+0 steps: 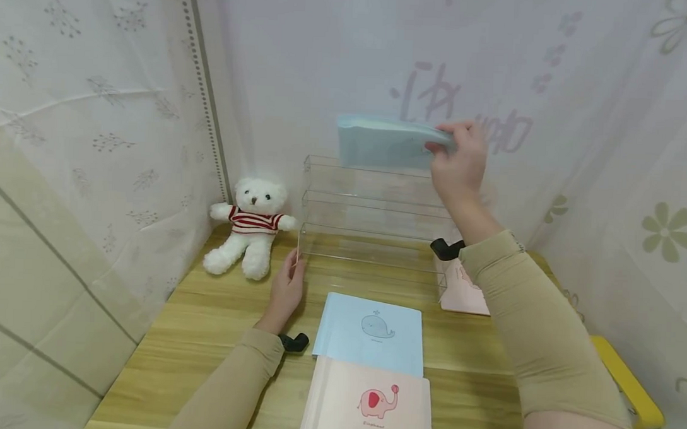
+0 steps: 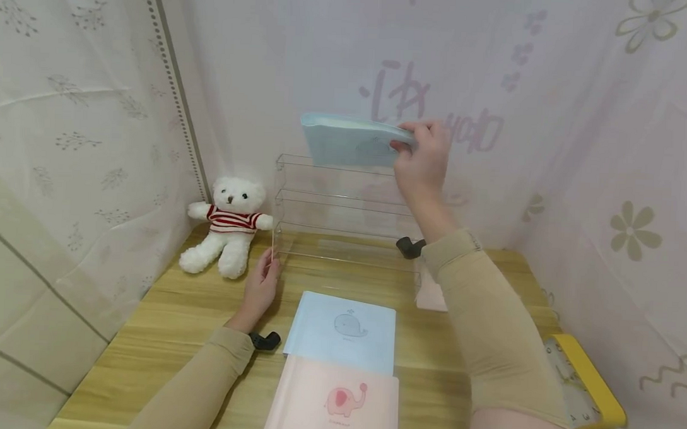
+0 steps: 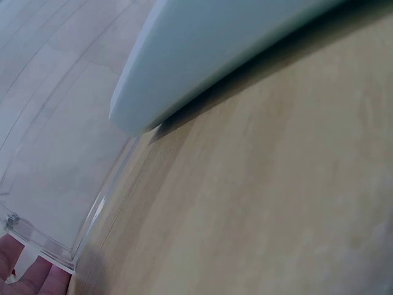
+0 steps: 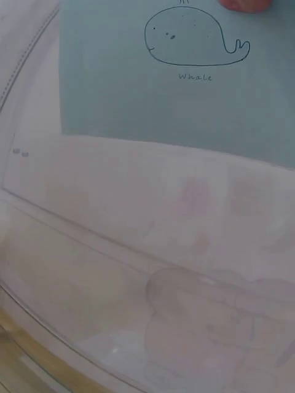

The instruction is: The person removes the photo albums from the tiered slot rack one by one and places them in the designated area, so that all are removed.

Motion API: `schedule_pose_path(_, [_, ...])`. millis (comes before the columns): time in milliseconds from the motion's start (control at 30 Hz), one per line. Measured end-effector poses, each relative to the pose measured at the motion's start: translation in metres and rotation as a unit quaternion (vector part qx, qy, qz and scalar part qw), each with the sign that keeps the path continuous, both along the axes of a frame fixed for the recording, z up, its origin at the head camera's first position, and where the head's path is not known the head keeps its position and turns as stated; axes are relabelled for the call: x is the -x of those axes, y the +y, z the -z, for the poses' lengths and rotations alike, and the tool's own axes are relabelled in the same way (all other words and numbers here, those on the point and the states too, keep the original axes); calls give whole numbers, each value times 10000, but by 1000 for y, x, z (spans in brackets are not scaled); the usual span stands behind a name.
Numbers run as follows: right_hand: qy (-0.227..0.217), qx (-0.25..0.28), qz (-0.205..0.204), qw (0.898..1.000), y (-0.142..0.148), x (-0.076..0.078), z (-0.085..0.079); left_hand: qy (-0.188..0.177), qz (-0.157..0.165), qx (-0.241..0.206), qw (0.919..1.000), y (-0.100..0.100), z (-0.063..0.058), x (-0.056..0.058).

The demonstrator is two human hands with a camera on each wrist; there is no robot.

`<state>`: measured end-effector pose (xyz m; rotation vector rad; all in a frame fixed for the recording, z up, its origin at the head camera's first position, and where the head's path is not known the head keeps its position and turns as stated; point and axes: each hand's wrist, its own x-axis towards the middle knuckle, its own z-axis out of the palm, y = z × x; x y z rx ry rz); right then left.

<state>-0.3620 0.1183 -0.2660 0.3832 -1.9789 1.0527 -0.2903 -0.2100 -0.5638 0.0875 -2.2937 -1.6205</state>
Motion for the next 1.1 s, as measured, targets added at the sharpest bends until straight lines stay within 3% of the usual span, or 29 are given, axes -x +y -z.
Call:
schedule_pose_path(167, [392, 183, 2, 9991, 24, -18, -6, 262, -56, 128, 9996, -3, 4, 3])
schedule_pose_path(300, [124, 206, 97, 9997, 45, -35, -1, 380, -89, 189, 9991, -5, 6, 4])
schedule_pose_path(500, [-697, 8, 100, 9975, 77, -63, 33, 3, -66, 42, 10000, -1, 1, 0])
schedule_pose_path(667, [-1149, -519, -35, 9920, 104, -82, 62, -34, -33, 56, 10000, 1, -1, 0])
schedule_pose_path(1100, [-1568, -1778, -914, 9672, 189, -111, 120, -91, -15, 92, 9999, 0, -2, 0])
